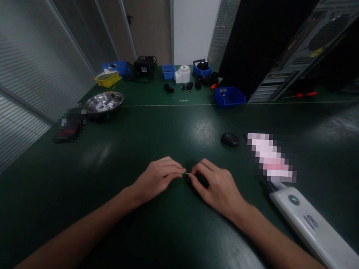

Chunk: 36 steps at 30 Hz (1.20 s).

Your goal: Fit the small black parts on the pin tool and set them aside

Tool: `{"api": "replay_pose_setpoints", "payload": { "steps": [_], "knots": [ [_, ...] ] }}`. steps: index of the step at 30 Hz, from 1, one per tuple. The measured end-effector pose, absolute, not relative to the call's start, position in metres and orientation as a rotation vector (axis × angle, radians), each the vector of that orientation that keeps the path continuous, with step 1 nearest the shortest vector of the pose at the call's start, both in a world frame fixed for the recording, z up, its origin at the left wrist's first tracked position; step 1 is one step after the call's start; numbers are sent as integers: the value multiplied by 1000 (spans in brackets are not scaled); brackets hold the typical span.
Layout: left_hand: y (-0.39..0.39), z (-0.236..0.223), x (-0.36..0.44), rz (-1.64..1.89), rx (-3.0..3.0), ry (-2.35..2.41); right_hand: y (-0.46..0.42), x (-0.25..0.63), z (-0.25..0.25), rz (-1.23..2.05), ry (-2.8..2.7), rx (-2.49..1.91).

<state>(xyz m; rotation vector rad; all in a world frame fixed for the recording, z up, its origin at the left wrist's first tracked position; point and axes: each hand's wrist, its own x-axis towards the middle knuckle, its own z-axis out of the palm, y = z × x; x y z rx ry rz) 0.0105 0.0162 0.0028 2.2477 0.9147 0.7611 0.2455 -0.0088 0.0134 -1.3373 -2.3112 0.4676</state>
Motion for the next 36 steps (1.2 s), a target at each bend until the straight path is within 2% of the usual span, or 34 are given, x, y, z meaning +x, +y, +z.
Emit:
{"api": "replay_pose_setpoints", "payload": {
  "steps": [5, 11, 17, 27, 36],
  "knots": [
    [16, 5, 11, 770, 2048, 991, -8, 245, 13, 553, -2253, -1308],
    [13, 1, 12, 697, 2361, 857, -11, 242, 12, 488, -2347, -1270],
    [14, 2, 12, 739, 2342, 912, -10, 243, 12, 529, -2207, -1303],
    [9, 11, 19, 383, 2621, 1023, -5, 249, 7, 310, -2304, -1489],
    [10, 19, 6, 418, 2347, 1019, -6, 250, 10, 262, -2307, -1562]
  ]
}}
